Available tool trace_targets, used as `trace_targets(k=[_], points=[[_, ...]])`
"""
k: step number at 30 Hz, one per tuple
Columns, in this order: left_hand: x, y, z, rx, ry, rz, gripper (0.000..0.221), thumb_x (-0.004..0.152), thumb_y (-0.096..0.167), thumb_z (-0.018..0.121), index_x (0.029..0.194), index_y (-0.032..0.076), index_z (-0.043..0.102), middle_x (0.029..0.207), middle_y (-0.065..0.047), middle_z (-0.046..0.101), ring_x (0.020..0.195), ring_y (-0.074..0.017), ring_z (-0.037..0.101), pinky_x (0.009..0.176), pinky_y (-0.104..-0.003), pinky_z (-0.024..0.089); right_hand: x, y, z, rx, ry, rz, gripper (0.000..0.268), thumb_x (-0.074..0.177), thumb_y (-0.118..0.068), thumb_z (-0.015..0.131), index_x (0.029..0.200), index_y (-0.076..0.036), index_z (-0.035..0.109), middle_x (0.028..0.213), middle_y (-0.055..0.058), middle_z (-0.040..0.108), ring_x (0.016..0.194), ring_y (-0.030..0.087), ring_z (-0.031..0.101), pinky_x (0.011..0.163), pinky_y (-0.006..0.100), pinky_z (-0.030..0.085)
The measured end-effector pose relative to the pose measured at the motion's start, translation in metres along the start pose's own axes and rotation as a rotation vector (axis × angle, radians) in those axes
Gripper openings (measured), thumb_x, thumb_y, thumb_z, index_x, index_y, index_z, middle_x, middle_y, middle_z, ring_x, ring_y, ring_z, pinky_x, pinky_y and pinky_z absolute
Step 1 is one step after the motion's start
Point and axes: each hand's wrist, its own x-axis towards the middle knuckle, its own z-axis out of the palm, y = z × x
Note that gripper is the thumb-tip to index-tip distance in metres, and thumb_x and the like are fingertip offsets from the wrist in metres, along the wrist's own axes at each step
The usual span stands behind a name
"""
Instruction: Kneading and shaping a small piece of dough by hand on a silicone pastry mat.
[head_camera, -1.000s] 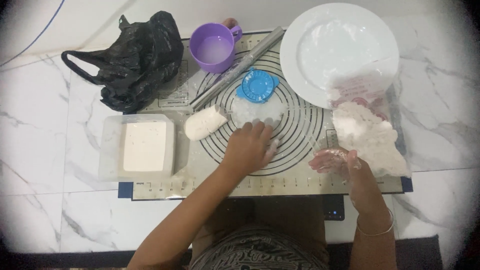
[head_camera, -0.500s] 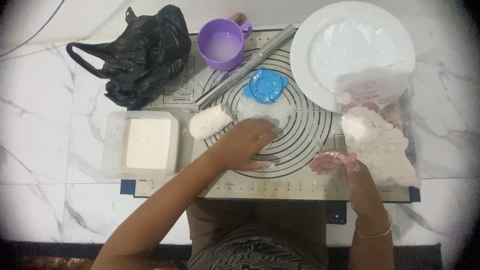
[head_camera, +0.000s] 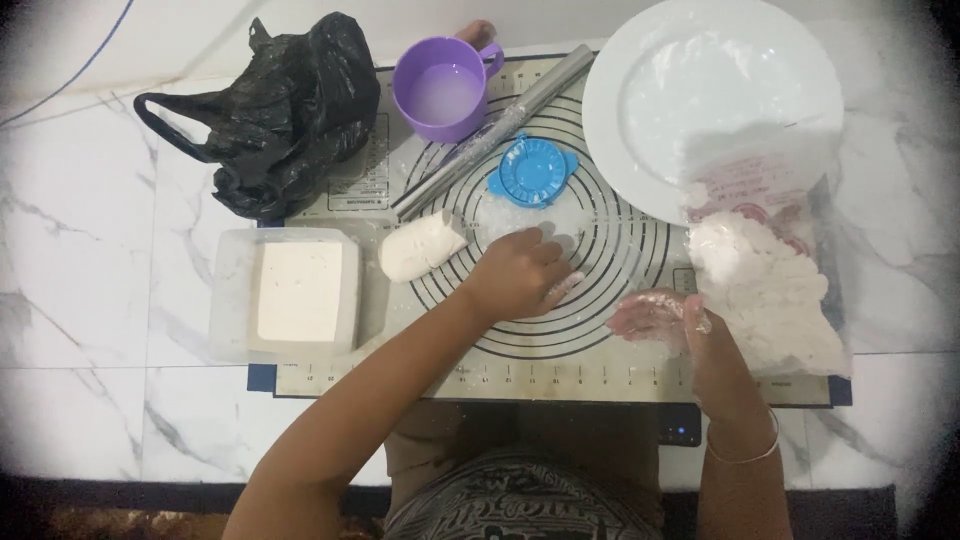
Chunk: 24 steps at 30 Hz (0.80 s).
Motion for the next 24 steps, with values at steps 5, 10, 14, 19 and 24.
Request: trace_targets(k=[5, 10, 14, 19, 24], points=[[0.003, -0.005, 0.008, 0.009, -0.02, 0.028, 0.019, 0.086, 0.028, 0.069, 0.083, 0.011, 0.077, 0.068, -0.009, 0.066, 0.057, -0.0186, 0.057, 0.055, -0.027, 0.049, -0.003, -0.007, 0.0, 0.008, -0.01, -0.027, 0.1, 0.092, -0.075, 0.011, 0.118, 0.001, 0.072, 0.101, 0.026, 0.076, 0.102, 0.038, 0.073, 0.097, 0.055, 0.053], [0.003, -0.01, 0.019, 0.001, 0.005, 0.042, 0.022, 0.087, 0.03, 0.068, 0.078, 0.011, 0.075, 0.064, -0.008, 0.065, 0.054, -0.0202, 0.057, 0.053, -0.029, 0.049, -0.006, 0.002, -0.004, 0.008, -0.027, -0.048, 0.102, 0.093, -0.075, 0.009, 0.118, 0.002, 0.072, 0.101, 0.026, 0.076, 0.103, 0.039, 0.073, 0.097, 0.056, 0.053], [0.003, -0.01, 0.022, -0.029, 0.018, 0.006, 0.026, 0.088, 0.032, 0.064, 0.077, 0.01, 0.074, 0.062, -0.009, 0.064, 0.052, -0.0213, 0.057, 0.051, -0.03, 0.049, -0.014, -0.005, 0.0, -0.013, -0.013, -0.078, 0.099, 0.095, -0.071, 0.009, 0.117, 0.001, 0.072, 0.101, 0.027, 0.076, 0.101, 0.038, 0.074, 0.094, 0.055, 0.054], [0.011, 0.0, 0.01, -0.006, -0.032, -0.044, 0.03, 0.092, 0.033, 0.06, 0.081, 0.01, 0.076, 0.064, -0.012, 0.067, 0.055, -0.0245, 0.062, 0.054, -0.032, 0.052, -0.028, -0.011, 0.002, -0.039, -0.006, -0.081, 0.099, 0.095, -0.071, 0.008, 0.116, 0.001, 0.072, 0.102, 0.028, 0.076, 0.102, 0.04, 0.074, 0.094, 0.055, 0.053], [0.027, 0.026, -0.013, -0.095, -0.406, -0.575, 0.049, 0.093, 0.047, 0.05, 0.098, 0.006, 0.076, 0.079, -0.017, 0.072, 0.073, -0.0324, 0.072, 0.065, -0.046, 0.058, -0.04, 0.001, -0.005, -0.01, 0.022, -0.025, 0.101, 0.092, -0.074, 0.008, 0.116, -0.001, 0.075, 0.106, 0.026, 0.079, 0.105, 0.039, 0.074, 0.099, 0.055, 0.052]])
